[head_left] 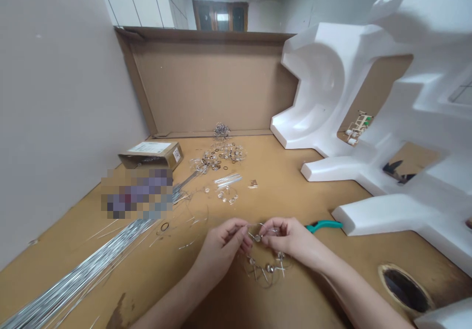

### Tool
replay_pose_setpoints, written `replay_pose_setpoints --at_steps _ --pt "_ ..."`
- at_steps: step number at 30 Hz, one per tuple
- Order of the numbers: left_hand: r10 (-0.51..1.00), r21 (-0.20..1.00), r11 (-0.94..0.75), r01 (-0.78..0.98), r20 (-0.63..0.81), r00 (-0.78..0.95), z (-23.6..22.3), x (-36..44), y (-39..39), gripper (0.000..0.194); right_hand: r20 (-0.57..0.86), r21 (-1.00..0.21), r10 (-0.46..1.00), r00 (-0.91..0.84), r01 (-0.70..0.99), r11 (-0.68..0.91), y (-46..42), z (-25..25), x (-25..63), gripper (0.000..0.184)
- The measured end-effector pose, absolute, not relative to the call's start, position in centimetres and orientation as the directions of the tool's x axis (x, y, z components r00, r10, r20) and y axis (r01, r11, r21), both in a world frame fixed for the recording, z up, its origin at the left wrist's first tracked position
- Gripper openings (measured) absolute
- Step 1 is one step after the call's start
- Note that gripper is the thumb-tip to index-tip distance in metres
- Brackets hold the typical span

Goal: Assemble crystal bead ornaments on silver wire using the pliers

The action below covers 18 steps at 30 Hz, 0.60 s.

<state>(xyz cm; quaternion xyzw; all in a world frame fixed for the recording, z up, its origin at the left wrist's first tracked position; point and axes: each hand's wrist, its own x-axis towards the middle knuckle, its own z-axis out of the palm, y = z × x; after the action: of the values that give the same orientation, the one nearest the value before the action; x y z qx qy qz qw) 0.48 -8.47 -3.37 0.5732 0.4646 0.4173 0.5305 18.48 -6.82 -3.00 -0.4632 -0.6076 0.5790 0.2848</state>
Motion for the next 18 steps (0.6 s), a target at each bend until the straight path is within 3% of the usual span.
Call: replay_pose_setpoints --at_steps 7,12,18 --pt "0.962 0.987 -0.097 0.126 0.060 0.265 -3.53 0.65 -9.00 0.021 -0.113 -0.945 0.915 -0.388 0.327 0.022 -7.04 -3.24 18.32 0.004" --pt "0.948 0.979 -0.147 0.139 0.099 0.304 -3.59 0.65 -9.16 0.021 -0.088 -0.919 0.929 -0.360 0.389 0.064 -7.26 -3.34 18.12 0.006" --pt "0.922 0.888 -0.317 0.332 0.207 0.327 -3.43 0.60 -9.28 0.024 -0.038 -0.873 0.941 -0.335 0.470 0.132 -7.37 -3.80 17.82 0.006"
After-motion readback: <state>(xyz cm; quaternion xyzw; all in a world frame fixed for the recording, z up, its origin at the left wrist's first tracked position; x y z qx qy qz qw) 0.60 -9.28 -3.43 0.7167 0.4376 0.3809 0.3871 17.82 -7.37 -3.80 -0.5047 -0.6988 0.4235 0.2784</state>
